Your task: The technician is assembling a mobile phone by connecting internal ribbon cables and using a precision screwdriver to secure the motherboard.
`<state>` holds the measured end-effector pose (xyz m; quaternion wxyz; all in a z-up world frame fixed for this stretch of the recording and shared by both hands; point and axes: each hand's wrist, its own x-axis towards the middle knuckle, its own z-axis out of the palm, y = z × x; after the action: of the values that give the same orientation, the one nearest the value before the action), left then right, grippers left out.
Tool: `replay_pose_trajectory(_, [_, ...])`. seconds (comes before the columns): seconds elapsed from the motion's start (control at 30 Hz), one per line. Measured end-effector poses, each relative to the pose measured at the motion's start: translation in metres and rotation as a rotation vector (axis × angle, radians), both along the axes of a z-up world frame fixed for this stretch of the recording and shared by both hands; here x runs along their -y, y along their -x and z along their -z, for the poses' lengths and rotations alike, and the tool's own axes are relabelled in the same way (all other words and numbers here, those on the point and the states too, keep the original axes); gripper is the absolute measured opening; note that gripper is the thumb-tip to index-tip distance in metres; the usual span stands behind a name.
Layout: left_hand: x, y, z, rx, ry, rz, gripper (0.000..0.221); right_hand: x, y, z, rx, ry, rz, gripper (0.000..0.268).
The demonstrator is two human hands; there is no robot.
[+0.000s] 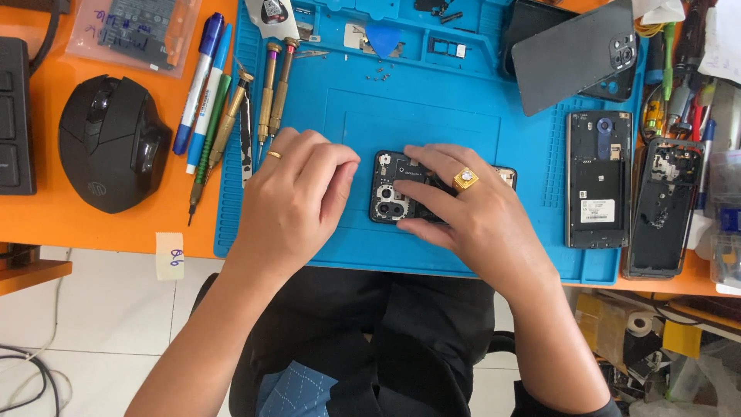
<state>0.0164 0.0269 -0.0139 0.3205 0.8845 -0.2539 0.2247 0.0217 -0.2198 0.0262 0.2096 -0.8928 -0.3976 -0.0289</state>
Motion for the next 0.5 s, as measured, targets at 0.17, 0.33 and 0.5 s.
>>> replay_pose_trajectory(0.17, [0.0005, -0.0005, -0.0003, -0.016, 0.000, 0.032, 0.006, -0.0011, -0.0018, -0.0034, 0.003, 0.081, 0.003, 0.033])
replay_pose_trajectory(0.33, [0.0012, -0.0046, -0.0083, -0.024, 0.010, 0.203, 0.006, -0.0022, -0.0012, -0.0036, 0.010, 0.101, 0.006, 0.037])
replay_pose_trajectory(0.5, [0.0024, -0.0069, -0.0011, 0.055, -0.118, 0.236, 0.019, -0.0002, 0.0001, -0.0010, 0.009, 0.109, 0.017, 0.035])
